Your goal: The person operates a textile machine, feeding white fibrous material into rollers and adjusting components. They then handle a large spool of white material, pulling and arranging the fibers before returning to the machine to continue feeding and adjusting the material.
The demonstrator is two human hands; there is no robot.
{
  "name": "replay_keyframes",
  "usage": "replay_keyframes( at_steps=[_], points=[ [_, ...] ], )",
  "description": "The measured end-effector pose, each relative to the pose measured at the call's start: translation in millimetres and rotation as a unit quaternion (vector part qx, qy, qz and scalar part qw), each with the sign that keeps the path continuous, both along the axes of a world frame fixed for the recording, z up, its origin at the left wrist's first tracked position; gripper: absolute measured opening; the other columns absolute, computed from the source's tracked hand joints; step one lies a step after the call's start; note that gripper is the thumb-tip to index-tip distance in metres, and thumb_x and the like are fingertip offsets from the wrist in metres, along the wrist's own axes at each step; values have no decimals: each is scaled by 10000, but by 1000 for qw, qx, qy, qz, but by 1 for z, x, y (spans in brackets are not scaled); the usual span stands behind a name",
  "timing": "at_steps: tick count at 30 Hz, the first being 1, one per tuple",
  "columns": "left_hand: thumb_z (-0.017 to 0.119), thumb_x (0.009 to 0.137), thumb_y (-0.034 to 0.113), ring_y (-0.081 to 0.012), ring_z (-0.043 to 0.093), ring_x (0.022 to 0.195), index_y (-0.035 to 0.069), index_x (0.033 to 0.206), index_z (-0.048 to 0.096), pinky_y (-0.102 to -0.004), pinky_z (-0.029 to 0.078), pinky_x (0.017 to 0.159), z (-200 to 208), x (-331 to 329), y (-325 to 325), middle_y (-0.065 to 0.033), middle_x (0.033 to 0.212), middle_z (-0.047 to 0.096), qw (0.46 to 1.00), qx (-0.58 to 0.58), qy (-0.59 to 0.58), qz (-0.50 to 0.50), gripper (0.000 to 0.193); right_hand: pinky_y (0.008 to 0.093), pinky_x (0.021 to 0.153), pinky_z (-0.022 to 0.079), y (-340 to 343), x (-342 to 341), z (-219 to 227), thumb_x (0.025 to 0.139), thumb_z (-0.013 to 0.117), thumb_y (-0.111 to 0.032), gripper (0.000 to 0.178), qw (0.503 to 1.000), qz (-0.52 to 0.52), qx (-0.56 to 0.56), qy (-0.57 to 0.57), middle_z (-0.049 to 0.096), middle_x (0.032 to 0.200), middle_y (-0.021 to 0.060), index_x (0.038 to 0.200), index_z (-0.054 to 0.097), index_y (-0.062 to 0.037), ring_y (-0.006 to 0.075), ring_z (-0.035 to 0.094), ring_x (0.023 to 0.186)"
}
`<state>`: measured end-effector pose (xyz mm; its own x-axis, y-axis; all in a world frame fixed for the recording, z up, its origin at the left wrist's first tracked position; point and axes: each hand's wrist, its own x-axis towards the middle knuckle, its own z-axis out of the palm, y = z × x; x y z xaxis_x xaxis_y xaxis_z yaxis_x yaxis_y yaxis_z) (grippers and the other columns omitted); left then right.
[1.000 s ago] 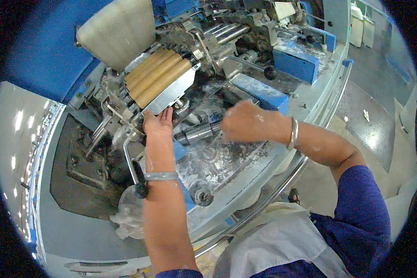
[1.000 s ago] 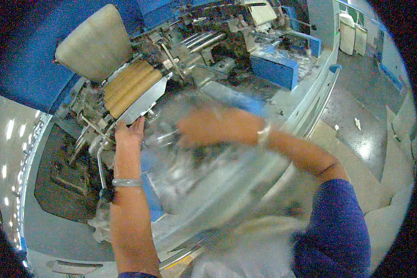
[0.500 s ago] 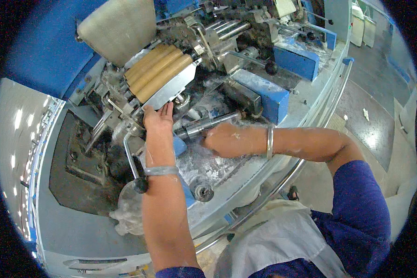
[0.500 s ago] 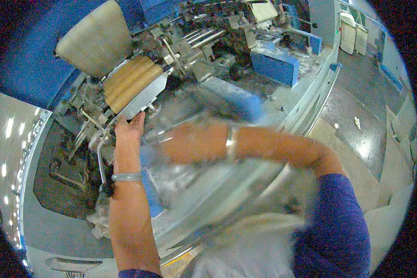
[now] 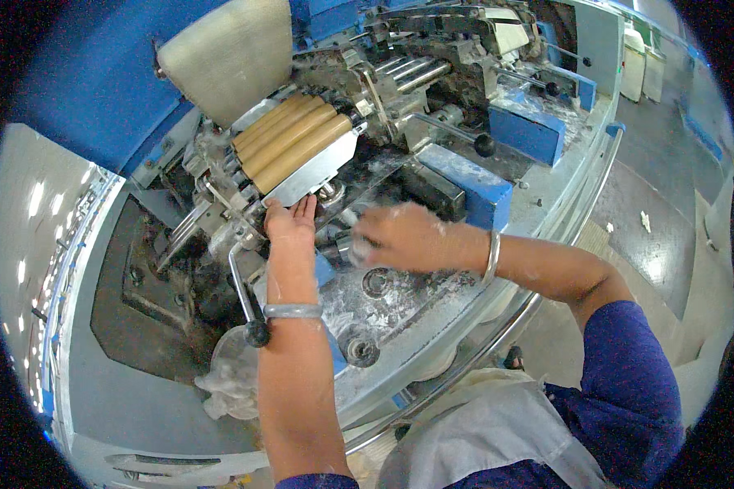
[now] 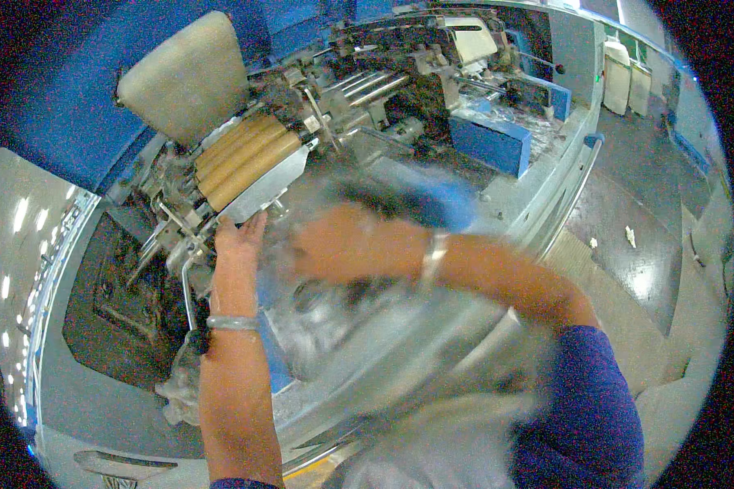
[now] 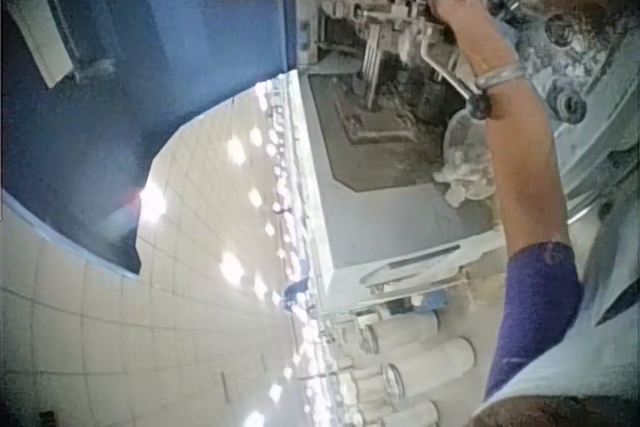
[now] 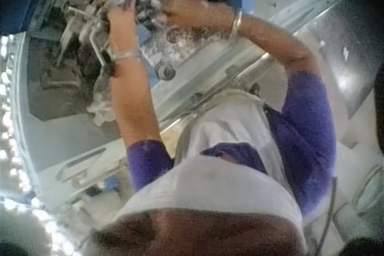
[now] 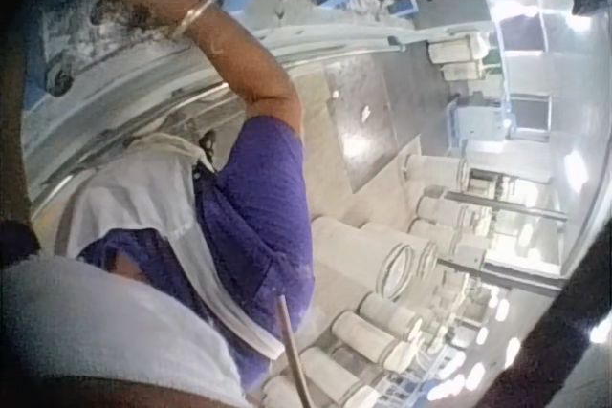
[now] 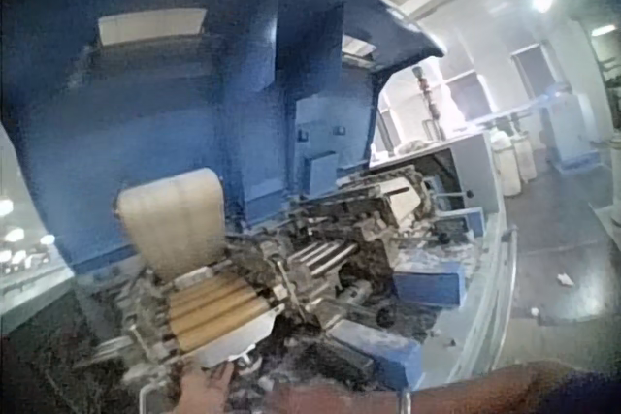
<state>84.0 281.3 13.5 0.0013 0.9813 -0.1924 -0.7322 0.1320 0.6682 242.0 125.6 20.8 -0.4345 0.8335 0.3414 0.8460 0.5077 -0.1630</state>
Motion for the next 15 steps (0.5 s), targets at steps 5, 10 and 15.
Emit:
replay_keyframes(
  at_steps=[5,10,15],
  points=[
    [621,855,199,-308,559,1079,-59,1178,388,-440,467,918,-21,-11,9,-220,1166,549,988,124,70,-63,475,431,716,491,30,29,8,724,671,-244,359,981,2,169,95,595,910,163,1005,595,-35,350,597,834],
    [636,833,235,-312,572,1052,-60,1142,416,-430,471,901,-26,-10,16,-219,1127,566,998,57,2,-39,481,438,724,486,10,18,17,725,669,-271,365,993,-15,-14,114,601,901,168,1011,604,-53,353,596,887],
    [652,811,272,-316,584,1026,-62,1105,444,-420,474,883,-16,-5,12,-218,1088,582,999,33,-16,-25,491,475,750,505,-24,-9,13,766,597,-364,358,992,115,-50,28,641,904,192,930,634,-49,373,628,839]
  ],
)
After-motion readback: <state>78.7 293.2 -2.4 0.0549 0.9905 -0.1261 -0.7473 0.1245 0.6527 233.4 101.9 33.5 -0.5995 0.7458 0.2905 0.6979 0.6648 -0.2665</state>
